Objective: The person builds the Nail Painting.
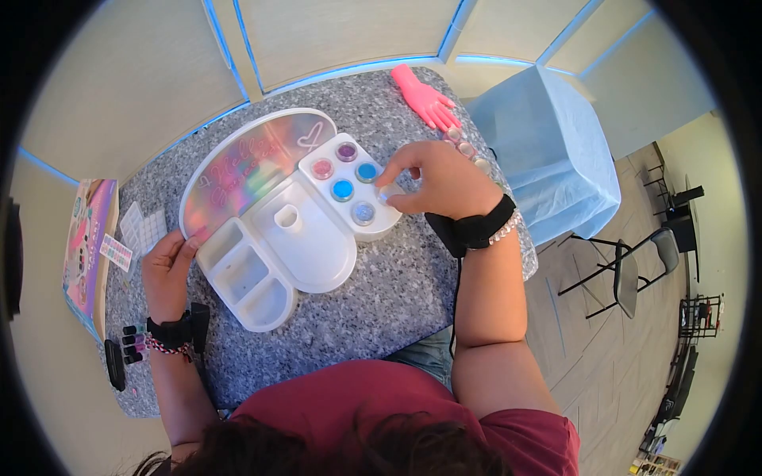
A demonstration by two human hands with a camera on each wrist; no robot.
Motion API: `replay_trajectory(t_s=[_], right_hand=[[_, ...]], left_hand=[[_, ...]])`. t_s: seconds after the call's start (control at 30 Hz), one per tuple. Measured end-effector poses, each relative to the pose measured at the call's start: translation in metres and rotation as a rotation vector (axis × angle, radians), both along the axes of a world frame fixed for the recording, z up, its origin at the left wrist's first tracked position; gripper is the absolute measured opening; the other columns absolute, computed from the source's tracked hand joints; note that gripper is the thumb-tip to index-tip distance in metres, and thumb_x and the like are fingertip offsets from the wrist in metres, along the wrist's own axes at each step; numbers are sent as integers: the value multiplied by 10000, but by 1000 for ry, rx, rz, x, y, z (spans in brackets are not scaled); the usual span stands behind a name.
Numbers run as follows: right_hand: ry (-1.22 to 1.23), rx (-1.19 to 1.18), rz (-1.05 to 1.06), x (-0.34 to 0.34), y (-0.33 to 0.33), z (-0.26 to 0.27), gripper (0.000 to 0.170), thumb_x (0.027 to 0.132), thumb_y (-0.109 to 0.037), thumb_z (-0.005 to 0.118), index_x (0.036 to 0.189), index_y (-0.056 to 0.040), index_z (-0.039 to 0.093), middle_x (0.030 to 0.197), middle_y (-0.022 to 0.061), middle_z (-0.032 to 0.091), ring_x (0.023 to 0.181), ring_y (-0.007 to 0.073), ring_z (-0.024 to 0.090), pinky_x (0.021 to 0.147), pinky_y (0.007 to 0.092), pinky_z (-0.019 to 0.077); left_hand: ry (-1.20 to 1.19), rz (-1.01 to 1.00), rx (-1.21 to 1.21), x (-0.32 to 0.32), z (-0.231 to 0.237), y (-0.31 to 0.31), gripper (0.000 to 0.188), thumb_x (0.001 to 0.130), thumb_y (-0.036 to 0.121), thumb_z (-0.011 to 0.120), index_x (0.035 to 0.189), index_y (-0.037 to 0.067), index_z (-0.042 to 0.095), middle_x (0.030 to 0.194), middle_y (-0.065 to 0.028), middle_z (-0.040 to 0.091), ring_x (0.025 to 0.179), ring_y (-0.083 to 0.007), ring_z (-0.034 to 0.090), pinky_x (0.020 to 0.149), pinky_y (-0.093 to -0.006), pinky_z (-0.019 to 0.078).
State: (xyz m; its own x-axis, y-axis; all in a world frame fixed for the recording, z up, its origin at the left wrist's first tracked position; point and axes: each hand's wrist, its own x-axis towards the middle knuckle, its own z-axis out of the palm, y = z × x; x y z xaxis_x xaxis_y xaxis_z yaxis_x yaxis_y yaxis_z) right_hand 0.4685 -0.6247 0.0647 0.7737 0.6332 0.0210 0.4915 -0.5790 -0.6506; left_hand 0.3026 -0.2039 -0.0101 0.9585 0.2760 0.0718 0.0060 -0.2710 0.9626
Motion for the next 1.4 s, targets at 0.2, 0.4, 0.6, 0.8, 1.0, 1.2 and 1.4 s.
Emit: replay_trajectory(t_s=[0.2, 0.4, 0.6, 0.8, 1.0, 1.2, 1.4], right_hand=[[110, 13, -21, 2, 1, 3, 267, 775, -139, 894, 1041, -125, 872, 977, -29, 771, 820, 98, 597, 719, 274, 444], [98, -35, -63, 3, 10, -1, 249, 786, -131, 879, 1028, -80, 855, 947, -34, 771, 791, 72, 569, 712, 271, 465], [88, -65, -133, 3, 12, -20, 275, 784, -56, 871, 1056, -66, 835, 923, -35, 727, 748, 58, 504, 675, 263, 425], [20, -9, -115, -36, 15, -25, 305, 808, -43, 864, 1108, -55, 810, 922, -31, 679, 725, 84, 427, 668, 279, 383], [-25, 63, -132, -79, 25, -20, 293, 830, -21, 871, 1113, -57, 801, 975, -14, 655, 777, 111, 451, 691, 284, 385], [55, 140, -80, -103, 41, -19, 303, 822, -17, 890, 1108, -63, 805, 1029, -8, 668, 816, 114, 505, 679, 274, 395], [55, 155, -62, -103, 38, -19, 307, 834, -15, 877, 1127, -76, 812, 1074, 8, 693, 849, 116, 568, 659, 269, 426]], left_hand=[[-22, 39, 61, 2, -7, 2, 239, 1071, 98, 755, 1274, -20, 800, 1095, -45, 828, 988, -94, 720, 909, -275, 563], [-68, 115, 71, -2, 10, -4, 326, 1097, 138, 723, 1392, -1, 728, 1245, -106, 816, 1112, -129, 749, 1001, -296, 571], [-180, 427, 310, -66, 71, 11, 340, 1002, 158, 838, 1323, 58, 785, 1185, -152, 838, 1108, -230, 811, 967, -346, 609], [-14, 792, 810, -156, 74, 56, 291, 953, 216, 879, 1208, 81, 840, 1128, -150, 838, 1025, -293, 813, 936, -373, 608], [186, 832, 806, -217, 47, 75, 261, 944, 218, 871, 1176, 100, 854, 1112, -130, 844, 1068, -299, 815, 937, -393, 609], [202, 801, 705, -223, 23, 70, 317, 938, 164, 869, 1251, 128, 832, 1123, -118, 847, 1081, -255, 821, 936, -389, 607], [179, 851, 686, -223, 6, 85, 259, 981, 88, 824, 1239, 78, 804, 1088, -99, 843, 1046, -192, 813, 934, -346, 600]])
